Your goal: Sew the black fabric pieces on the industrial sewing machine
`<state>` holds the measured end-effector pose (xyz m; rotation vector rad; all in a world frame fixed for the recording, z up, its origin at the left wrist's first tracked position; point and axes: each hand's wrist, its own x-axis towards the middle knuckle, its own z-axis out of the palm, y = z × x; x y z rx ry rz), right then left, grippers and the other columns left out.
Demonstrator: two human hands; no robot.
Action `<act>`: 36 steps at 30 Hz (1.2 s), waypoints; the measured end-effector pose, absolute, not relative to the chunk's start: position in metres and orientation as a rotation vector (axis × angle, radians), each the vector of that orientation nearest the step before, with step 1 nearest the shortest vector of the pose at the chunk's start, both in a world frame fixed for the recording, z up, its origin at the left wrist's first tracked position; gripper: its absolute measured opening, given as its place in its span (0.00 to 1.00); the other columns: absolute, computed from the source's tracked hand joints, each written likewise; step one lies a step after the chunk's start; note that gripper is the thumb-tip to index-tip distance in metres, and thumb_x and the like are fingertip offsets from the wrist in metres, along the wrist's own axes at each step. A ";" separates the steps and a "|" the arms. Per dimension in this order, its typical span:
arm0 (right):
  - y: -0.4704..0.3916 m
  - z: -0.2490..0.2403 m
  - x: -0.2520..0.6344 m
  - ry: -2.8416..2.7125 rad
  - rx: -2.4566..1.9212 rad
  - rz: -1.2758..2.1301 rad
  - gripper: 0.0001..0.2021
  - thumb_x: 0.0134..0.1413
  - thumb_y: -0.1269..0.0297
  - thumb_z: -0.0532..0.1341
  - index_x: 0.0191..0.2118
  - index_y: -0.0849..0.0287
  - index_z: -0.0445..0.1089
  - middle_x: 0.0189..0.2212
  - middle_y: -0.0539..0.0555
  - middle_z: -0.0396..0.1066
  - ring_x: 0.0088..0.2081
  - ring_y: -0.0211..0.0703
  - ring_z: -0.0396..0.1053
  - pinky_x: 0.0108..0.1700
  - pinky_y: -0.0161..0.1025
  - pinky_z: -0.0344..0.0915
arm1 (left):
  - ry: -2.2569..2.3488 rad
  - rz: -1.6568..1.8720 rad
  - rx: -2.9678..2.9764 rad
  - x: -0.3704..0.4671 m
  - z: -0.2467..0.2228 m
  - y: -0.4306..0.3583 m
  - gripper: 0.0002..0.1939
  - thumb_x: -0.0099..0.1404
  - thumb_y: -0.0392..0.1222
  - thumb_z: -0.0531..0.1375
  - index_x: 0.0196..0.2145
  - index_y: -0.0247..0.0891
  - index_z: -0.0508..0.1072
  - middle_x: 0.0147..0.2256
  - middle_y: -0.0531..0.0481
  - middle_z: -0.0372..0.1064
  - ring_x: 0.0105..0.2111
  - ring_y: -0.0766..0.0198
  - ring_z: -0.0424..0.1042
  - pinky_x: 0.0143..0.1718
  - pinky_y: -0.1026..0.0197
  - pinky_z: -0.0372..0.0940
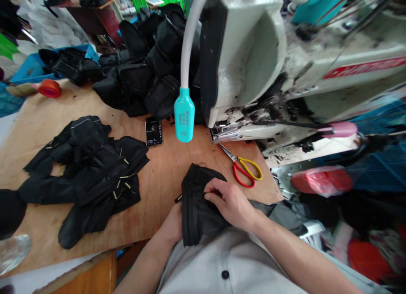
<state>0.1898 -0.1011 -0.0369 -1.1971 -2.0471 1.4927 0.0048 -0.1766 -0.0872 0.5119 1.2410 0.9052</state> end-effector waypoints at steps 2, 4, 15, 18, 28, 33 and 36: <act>-0.102 -0.038 0.192 -2.057 -1.184 1.529 0.04 0.61 0.71 0.60 0.34 0.57 0.69 0.30 0.48 0.73 0.33 0.39 0.70 0.36 0.34 0.63 | 1.255 0.838 0.659 -0.010 -0.081 -0.178 0.15 0.46 0.48 0.75 0.31 0.40 0.80 0.34 0.46 0.79 0.44 0.45 0.74 0.57 0.46 0.67; -0.101 -0.040 0.195 -2.023 -1.209 1.509 0.04 0.61 0.70 0.60 0.35 0.57 0.69 0.31 0.49 0.73 0.34 0.39 0.70 0.37 0.35 0.63 | 1.315 0.780 0.861 -0.024 -0.070 -0.174 0.19 0.47 0.44 0.75 0.38 0.40 0.81 0.42 0.44 0.79 0.49 0.45 0.73 0.61 0.46 0.62; -0.090 -0.031 0.194 -1.746 -1.143 1.650 0.07 0.58 0.64 0.64 0.41 0.58 0.70 0.32 0.49 0.73 0.32 0.38 0.69 0.34 0.34 0.65 | 1.308 0.579 1.841 -0.025 -0.005 -0.106 0.08 0.62 0.46 0.67 0.40 0.46 0.82 0.43 0.49 0.79 0.53 0.49 0.72 0.68 0.45 0.48; -0.088 -0.025 0.216 -1.893 -1.143 1.661 0.15 0.55 0.64 0.66 0.48 0.57 0.71 0.37 0.51 0.75 0.36 0.40 0.71 0.38 0.35 0.68 | 1.225 0.493 1.808 -0.035 -0.005 -0.085 0.07 0.65 0.46 0.64 0.36 0.43 0.81 0.35 0.49 0.78 0.39 0.56 0.75 0.49 0.57 0.65; -0.076 -0.033 0.278 -1.978 -1.213 1.824 0.17 0.63 0.55 0.60 0.48 0.61 0.75 0.38 0.56 0.77 0.37 0.43 0.73 0.38 0.36 0.68 | 1.121 0.388 1.680 -0.029 -0.003 -0.055 0.09 0.64 0.45 0.62 0.33 0.38 0.79 0.33 0.51 0.73 0.36 0.63 0.73 0.41 0.63 0.62; -0.076 -0.030 0.234 -1.692 -1.188 1.634 0.25 0.54 0.51 0.69 0.52 0.61 0.72 0.39 0.56 0.75 0.37 0.42 0.71 0.38 0.37 0.68 | 1.151 0.358 1.698 -0.017 -0.001 -0.053 0.09 0.65 0.45 0.61 0.32 0.38 0.77 0.33 0.52 0.72 0.36 0.64 0.71 0.40 0.62 0.61; -0.073 -0.031 0.214 -1.644 -1.194 1.604 0.18 0.52 0.52 0.70 0.42 0.61 0.76 0.30 0.52 0.73 0.30 0.39 0.67 0.31 0.34 0.63 | 1.166 0.372 1.719 -0.015 0.004 -0.052 0.09 0.65 0.45 0.61 0.32 0.38 0.77 0.32 0.53 0.71 0.35 0.64 0.71 0.40 0.62 0.60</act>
